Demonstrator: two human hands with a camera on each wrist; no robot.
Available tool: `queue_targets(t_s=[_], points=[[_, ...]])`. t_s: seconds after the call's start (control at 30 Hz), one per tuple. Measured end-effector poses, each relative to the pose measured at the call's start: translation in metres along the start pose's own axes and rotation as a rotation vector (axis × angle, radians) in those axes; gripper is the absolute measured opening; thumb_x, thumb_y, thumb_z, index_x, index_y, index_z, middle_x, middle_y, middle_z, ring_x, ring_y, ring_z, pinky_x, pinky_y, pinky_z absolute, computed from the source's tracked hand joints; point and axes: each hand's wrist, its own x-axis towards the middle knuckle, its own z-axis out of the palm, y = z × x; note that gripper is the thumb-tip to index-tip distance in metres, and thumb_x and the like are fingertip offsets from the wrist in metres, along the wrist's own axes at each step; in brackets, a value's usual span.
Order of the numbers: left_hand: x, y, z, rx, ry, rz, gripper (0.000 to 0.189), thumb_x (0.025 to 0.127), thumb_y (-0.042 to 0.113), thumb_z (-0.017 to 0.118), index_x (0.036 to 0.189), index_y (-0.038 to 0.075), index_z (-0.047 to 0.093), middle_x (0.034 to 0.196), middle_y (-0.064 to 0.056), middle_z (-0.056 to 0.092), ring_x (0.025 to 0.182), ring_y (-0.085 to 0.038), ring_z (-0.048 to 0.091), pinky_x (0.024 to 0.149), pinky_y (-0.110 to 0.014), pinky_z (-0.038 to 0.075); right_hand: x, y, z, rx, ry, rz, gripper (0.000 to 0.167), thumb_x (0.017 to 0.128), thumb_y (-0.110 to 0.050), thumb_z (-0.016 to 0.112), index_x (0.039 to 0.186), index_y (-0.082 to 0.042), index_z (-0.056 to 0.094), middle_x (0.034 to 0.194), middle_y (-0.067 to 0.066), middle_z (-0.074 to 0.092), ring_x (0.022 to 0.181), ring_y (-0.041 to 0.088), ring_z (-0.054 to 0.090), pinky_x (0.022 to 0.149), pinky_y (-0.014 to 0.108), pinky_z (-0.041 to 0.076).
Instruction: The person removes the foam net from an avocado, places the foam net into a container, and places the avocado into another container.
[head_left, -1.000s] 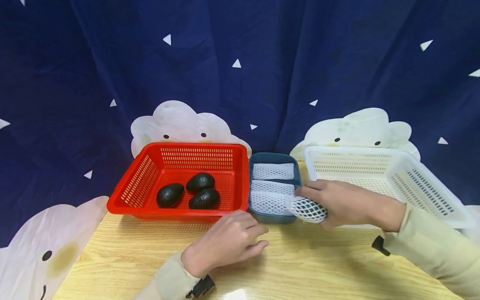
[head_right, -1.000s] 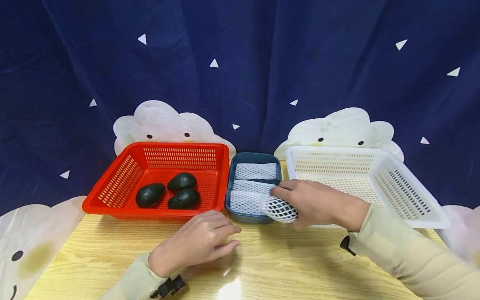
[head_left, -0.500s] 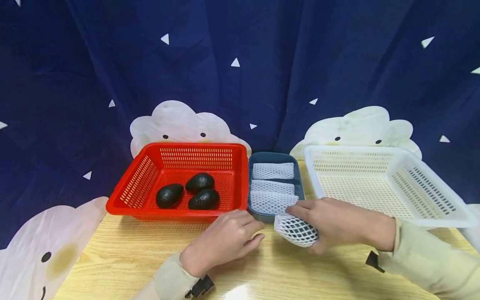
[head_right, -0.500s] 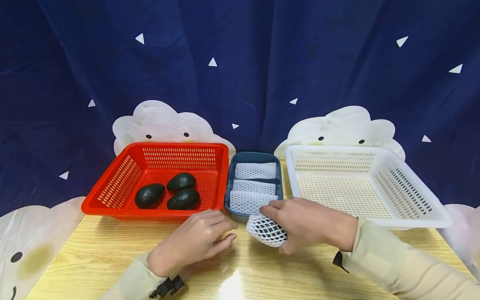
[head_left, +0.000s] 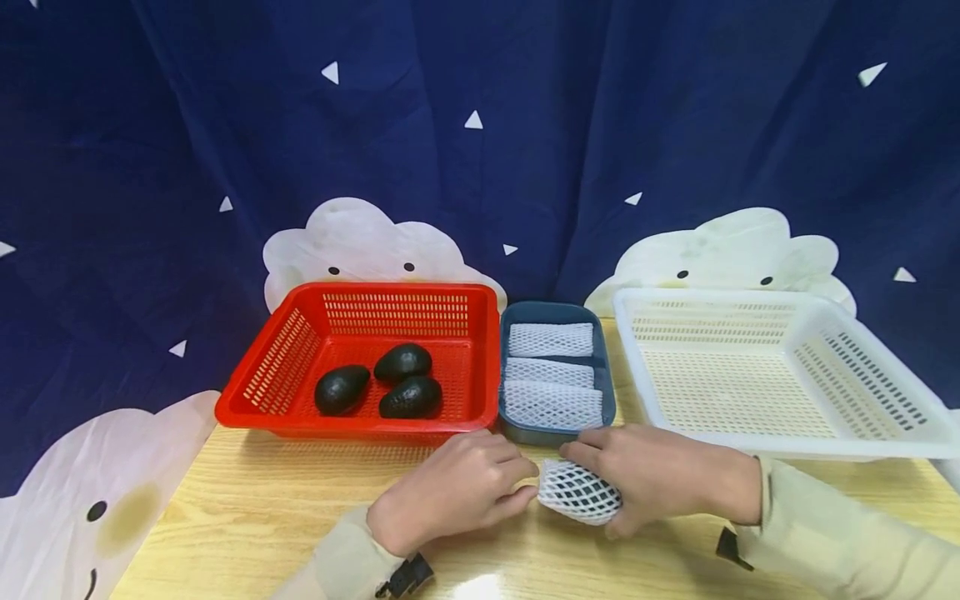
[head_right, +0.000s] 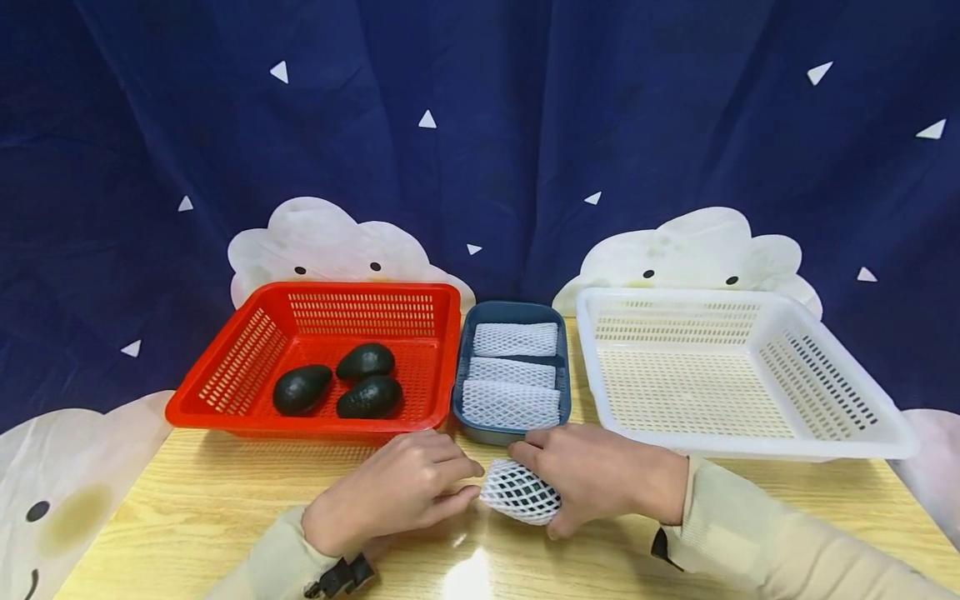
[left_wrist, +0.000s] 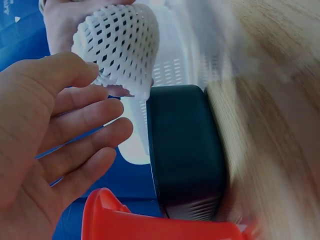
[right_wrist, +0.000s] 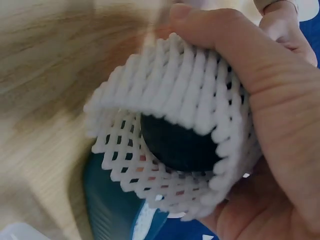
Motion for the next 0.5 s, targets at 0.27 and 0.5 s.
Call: queue_targets(t_s=[0.27, 0.5], points=[[0.001, 0.001, 0.003, 0.025, 0.016, 0.050, 0.007, 0.095, 0.028, 0.070, 0.092, 0.024, 0.075, 0.080, 0.015, 0.069, 0.074, -0.002, 0.061, 0.071, -0.019, 0.051, 0.001, 0.002, 0.014, 0.038, -0.002, -0.019, 0.085, 0.068, -0.056, 0.088, 0.135, -0.009, 0.061, 0.110, -0.007, 0.066, 0.082, -0.001, 0.057, 0.071, 0.022, 0.054], [0.001, 0.002, 0.007, -0.015, -0.028, 0.051, 0.008, 0.096, 0.026, 0.068, 0.090, 0.024, 0.074, 0.077, 0.015, 0.067, 0.072, -0.002, 0.059, 0.071, -0.019, 0.051, 0.002, 0.003, 0.026, 0.105, -0.007, -0.007, 0.081, 0.070, -0.055, 0.086, 0.134, -0.013, 0.061, 0.109, -0.010, 0.065, 0.084, -0.002, 0.054, 0.071, 0.017, 0.050]])
